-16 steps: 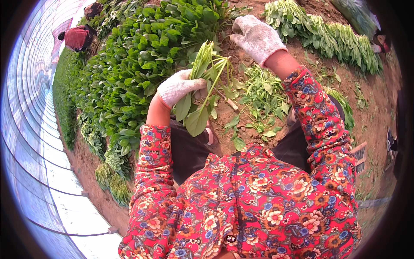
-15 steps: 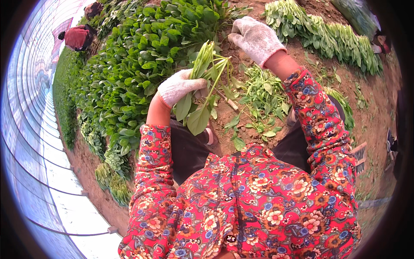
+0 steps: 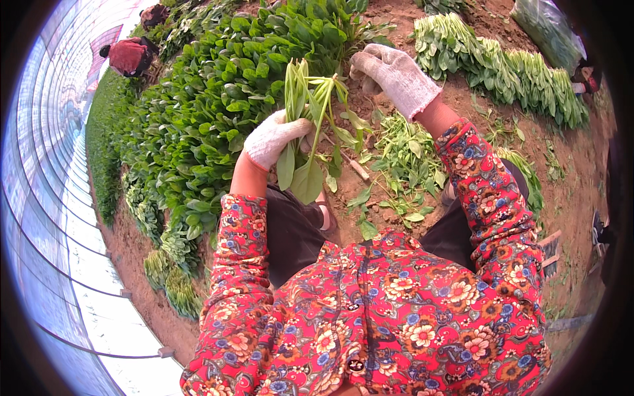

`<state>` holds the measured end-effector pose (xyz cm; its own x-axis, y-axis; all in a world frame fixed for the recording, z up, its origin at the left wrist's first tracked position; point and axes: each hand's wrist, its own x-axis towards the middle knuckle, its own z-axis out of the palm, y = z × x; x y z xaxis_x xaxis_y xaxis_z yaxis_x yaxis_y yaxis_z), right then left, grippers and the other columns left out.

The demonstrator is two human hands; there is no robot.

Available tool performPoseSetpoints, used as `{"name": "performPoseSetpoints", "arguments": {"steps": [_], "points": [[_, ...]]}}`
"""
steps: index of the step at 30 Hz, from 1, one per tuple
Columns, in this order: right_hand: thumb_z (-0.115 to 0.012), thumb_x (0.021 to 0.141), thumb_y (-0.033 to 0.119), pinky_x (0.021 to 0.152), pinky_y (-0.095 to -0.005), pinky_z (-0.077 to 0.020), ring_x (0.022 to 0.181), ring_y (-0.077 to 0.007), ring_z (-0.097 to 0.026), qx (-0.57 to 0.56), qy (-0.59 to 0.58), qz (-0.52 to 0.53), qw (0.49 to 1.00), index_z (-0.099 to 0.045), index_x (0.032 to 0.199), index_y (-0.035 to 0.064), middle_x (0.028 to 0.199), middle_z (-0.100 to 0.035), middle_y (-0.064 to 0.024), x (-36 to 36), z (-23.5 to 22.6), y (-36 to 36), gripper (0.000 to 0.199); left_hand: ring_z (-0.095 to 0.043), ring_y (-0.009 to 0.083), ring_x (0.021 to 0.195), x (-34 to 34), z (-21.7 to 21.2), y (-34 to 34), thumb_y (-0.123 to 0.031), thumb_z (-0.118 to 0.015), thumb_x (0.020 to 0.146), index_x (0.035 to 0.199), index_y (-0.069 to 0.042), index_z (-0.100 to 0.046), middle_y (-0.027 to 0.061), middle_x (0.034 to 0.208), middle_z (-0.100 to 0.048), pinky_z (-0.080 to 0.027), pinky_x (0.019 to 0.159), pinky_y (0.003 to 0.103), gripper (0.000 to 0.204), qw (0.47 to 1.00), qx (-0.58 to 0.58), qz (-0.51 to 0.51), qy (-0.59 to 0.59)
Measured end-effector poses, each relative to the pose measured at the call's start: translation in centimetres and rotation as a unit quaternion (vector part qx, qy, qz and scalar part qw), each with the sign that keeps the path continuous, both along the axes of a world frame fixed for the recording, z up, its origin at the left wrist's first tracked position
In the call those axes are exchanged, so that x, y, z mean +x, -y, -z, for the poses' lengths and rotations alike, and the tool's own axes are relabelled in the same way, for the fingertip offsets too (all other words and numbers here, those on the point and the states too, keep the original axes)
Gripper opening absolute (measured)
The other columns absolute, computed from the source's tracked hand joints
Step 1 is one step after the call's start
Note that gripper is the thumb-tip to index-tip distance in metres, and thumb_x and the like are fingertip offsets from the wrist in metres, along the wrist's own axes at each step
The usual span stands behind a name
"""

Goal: The person harvests leafy green vegetables in a greenhouse, using a small knife to cut bunches at the base, then gathers and places them on the ground. The person repeats this process multiple times, moving along the row.

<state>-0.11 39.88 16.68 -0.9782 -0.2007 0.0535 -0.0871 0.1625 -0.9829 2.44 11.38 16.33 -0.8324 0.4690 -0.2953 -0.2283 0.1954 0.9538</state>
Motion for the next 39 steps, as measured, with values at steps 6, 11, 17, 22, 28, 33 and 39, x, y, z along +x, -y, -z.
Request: {"name": "performPoseSetpoints", "arguments": {"steps": [6, 11, 17, 22, 28, 33, 39], "points": [[-0.067, 0.092, 0.012, 0.084, -0.0341, -0.0553, 0.093, -0.0226, -0.069, 0.021, -0.248, 0.055, 0.967, -0.069, 0.110, 0.0046, 0.103, -0.070, -0.0113, 0.2, 0.3, 1.3, 0.020, -0.061, 0.0120, 0.072, 0.1, 1.1, 0.6, -0.031, -0.067, 0.093, 0.122, 0.001, -0.063, 0.0043, 0.090, -0.067, -0.048, 0.062, 0.025, 0.044, 0.997, 0.064, -0.023, -0.020], [-0.069, 0.088, 0.009, 0.083, -0.0337, -0.0554, 0.093, -0.0252, -0.068, 0.055, -0.361, -0.017, 0.931, -0.070, 0.104, 0.0072, 0.098, -0.065, -0.0097, 0.2, 0.8, 1.8, 0.016, -0.059, 0.0125, 0.065, 0.1, 1.5, 0.9, -0.038, -0.071, 0.090, 0.121, 0.001, -0.061, 0.0066, 0.085, -0.067, -0.045, 0.056, 0.025, 0.051, 0.998, 0.068, -0.001, -0.002], [-0.064, 0.090, 0.013, 0.082, -0.0380, -0.0542, 0.094, -0.0298, -0.066, 0.146, -0.320, 0.038, 0.935, -0.066, 0.096, 0.0054, 0.098, -0.066, -0.0122, 0.4, 0.4, 1.4, 0.010, -0.058, 0.0118, 0.062, 0.0, 1.1, 0.5, -0.036, -0.070, 0.091, 0.116, 0.001, -0.063, 0.0062, 0.082, -0.067, -0.045, 0.055, 0.025, 0.045, 0.997, 0.062, 0.033, 0.033], [-0.064, 0.094, 0.028, 0.083, -0.0397, -0.0538, 0.092, -0.0313, -0.067, 0.343, -0.230, 0.072, 0.908, -0.068, 0.099, 0.0051, 0.095, -0.067, -0.0159, 0.4, -0.5, -0.3, 0.024, -0.061, 0.0126, 0.067, 0.3, 0.9, 0.4, -0.029, -0.067, 0.093, 0.109, -0.001, -0.066, 0.0049, 0.086, -0.068, -0.050, 0.062, 0.026, 0.033, 0.997, 0.067, 0.007, 0.023], [-0.070, 0.094, 0.027, 0.078, -0.0305, -0.0535, 0.087, -0.0121, -0.067, 0.008, -0.126, -0.060, 0.990, -0.069, 0.114, 0.0052, 0.096, -0.072, -0.0071, 1.0, 0.0, 1.8, 0.029, -0.061, 0.0124, 0.068, 0.4, 0.9, -0.1, -0.027, -0.066, 0.094, 0.109, -0.001, -0.066, 0.0040, 0.086, -0.067, -0.050, 0.063, 0.027, 0.030, 0.998, 0.060, -0.015, 0.030], [-0.070, 0.093, 0.028, 0.069, -0.0265, -0.0520, 0.078, -0.0076, -0.061, 0.010, -0.078, -0.074, 0.994, -0.068, 0.106, 0.0053, 0.087, -0.067, -0.0013, 1.2, -0.2, 1.9, 0.026, -0.066, 0.0134, 0.096, 0.7, 0.2, -0.7, -0.030, -0.072, 0.091, 0.130, -0.001, -0.063, 0.0057, 0.115, -0.069, -0.055, 0.085, 0.031, 0.049, 0.997, 0.063, 0.040, 0.015], [-0.071, 0.090, 0.021, 0.075, -0.0316, -0.0549, 0.086, -0.0145, -0.067, 0.046, -0.151, -0.032, 0.987, -0.067, 0.102, 0.0015, 0.100, -0.070, -0.0089, 1.4, -0.4, 1.6, 0.022, -0.064, 0.0148, 0.102, 0.7, -0.2, -0.6, -0.024, -0.066, 0.093, 0.129, -0.001, -0.062, 0.0062, 0.117, -0.068, -0.051, 0.094, 0.034, 0.044, 0.997, 0.024, 0.059, 0.053]]}}
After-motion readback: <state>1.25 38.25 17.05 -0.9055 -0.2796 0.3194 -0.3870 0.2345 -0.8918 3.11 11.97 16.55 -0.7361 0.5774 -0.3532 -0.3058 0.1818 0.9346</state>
